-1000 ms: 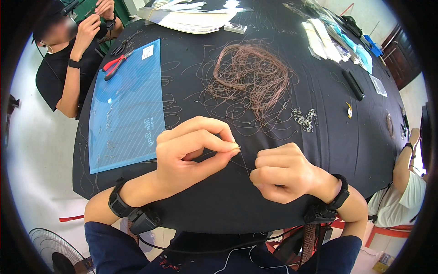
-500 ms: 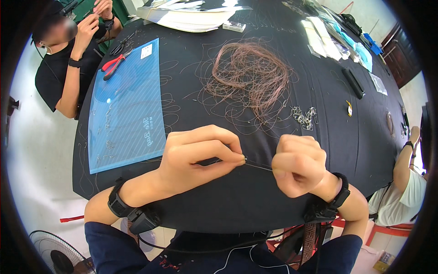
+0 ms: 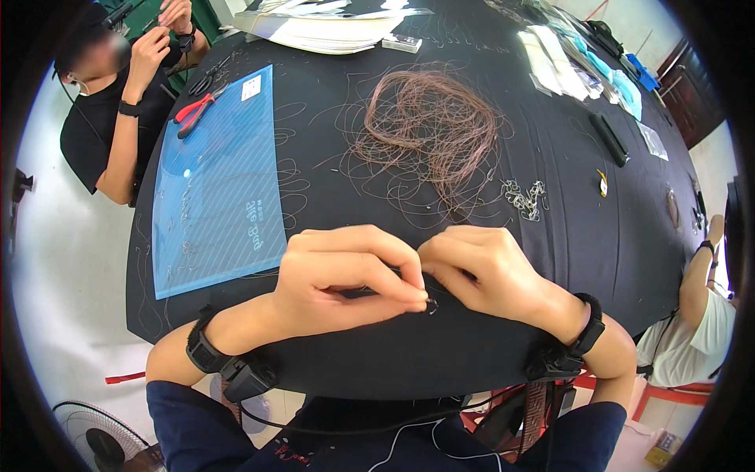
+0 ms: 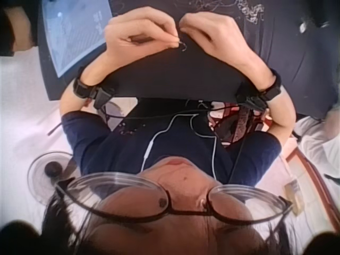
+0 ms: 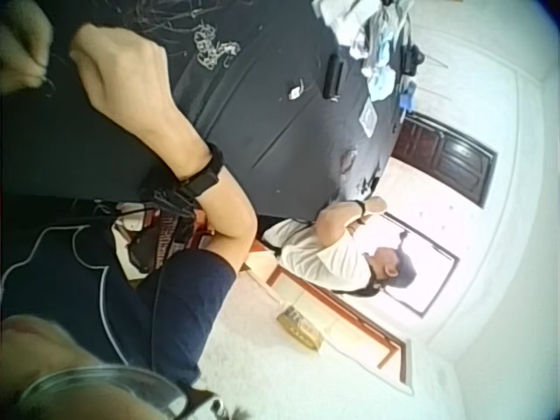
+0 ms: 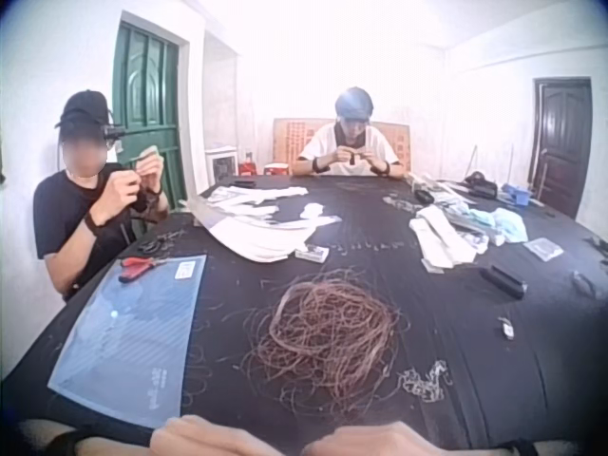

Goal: The recorder is assembling small fishing tackle components including a hook and weight using thin line.

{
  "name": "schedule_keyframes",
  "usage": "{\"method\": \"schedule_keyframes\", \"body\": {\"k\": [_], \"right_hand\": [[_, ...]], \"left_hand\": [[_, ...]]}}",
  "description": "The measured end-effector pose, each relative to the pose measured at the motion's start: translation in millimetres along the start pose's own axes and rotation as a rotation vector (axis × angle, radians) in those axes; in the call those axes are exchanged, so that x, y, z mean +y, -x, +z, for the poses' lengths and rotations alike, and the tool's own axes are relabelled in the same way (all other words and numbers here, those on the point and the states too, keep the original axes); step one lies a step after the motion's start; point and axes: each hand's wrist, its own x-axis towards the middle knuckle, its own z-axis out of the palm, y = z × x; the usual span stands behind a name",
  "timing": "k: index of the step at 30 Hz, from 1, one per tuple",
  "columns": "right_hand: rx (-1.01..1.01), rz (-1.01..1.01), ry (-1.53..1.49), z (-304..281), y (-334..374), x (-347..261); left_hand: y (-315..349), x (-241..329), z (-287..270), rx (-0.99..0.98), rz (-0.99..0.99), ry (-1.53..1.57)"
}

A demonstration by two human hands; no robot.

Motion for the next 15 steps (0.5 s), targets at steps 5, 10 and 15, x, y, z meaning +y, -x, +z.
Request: {"method": "schedule_keyframes", "body": {"k": [5, 10, 15], "right_hand": [[-0.112, -0.036, 0.005, -2.8, -0.8, -6.9], [-0.152, -0.128, -0.002, -2.0, 0.4, -8.4], [-0.131, -0.227, -0.029, -3.9, 0.9, -11.5]], "left_hand": [[4.8, 2.4, -1.6, 0.127, -0.173, -0.049], [1.8, 4.9, 0.7, 0.172, -0.194, -0.139], [2.6, -1.8, 1.6, 0.164, -0.1, -0.173]]}}
